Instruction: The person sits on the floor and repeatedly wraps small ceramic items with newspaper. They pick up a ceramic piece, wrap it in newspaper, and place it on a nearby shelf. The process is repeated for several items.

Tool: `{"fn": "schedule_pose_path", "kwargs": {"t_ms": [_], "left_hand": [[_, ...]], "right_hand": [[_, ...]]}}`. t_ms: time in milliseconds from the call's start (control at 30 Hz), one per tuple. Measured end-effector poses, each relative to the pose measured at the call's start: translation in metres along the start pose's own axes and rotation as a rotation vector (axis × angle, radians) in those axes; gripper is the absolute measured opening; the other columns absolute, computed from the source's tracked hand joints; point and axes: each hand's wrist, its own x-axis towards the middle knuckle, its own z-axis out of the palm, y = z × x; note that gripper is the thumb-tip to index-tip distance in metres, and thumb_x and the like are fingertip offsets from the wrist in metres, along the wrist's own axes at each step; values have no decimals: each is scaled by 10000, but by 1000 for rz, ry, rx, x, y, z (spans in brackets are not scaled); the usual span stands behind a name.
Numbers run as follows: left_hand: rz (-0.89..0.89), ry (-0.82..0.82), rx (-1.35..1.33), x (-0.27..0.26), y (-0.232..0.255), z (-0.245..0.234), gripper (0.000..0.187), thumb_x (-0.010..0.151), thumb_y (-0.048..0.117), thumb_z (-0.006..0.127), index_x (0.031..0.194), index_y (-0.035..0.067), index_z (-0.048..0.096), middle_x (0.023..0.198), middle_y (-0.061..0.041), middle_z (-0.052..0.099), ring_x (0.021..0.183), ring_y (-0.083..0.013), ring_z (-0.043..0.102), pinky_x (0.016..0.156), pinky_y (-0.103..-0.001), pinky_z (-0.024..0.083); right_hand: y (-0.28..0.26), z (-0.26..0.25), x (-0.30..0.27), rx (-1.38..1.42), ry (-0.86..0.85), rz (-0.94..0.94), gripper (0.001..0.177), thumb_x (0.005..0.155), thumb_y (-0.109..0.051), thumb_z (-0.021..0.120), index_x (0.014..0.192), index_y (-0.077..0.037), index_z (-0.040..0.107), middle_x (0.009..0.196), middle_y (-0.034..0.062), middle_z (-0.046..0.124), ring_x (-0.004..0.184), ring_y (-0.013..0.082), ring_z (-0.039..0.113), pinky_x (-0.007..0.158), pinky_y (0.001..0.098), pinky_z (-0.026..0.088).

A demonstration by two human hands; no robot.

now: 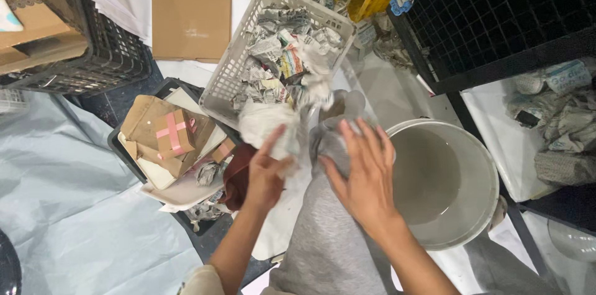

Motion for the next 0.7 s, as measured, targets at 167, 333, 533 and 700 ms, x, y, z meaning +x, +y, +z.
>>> {"fn": "schedule_pose_path", "kwargs": {"t_ms": [167, 333, 533, 700], "left_hand": [[139, -258, 455, 24, -15, -4, 712, 769, -137, 627, 1466, -20, 544, 1408, -81, 623, 1143, -127, 602, 999, -311, 471], [128, -368, 802, 61, -36, -43, 458, 830, -40, 687, 1287, -20, 672, 1228, -107, 716, 1097, -169, 660, 996, -347, 526], [-230, -476, 365, 123, -53, -83, 563, 769, -41, 691, 1317, 38, 590, 1235, -108, 651, 1107, -217, 641, 944, -387, 554], [-305, -167, 275, 225, -55, -96, 600, 848, 89, 619, 1444, 62, 551, 1329, -180, 628, 1131, -299, 629, 917, -408, 567]], "right_hand": [[6, 0, 13, -9, -158, -127, 493, 839, -112, 770, 1309, -84, 627, 1104, 112, 713, 1231, 318, 604, 1157, 520, 397], [5, -5, 36, -56, -302, -156, 554, 822, -132, 745, 1369, -134, 653, 948, 81, 698, 1041, 260, 634, 1053, 493, 400], [8, 16, 74, -245, -503, -73, 446, 741, -117, 736, 1186, -129, 717, 897, 81, 699, 944, 279, 624, 929, 452, 426], [6, 20, 80, -152, -389, 22, 221, 761, -162, 758, 948, -47, 730, 900, 107, 714, 949, 301, 638, 921, 441, 439]]}}
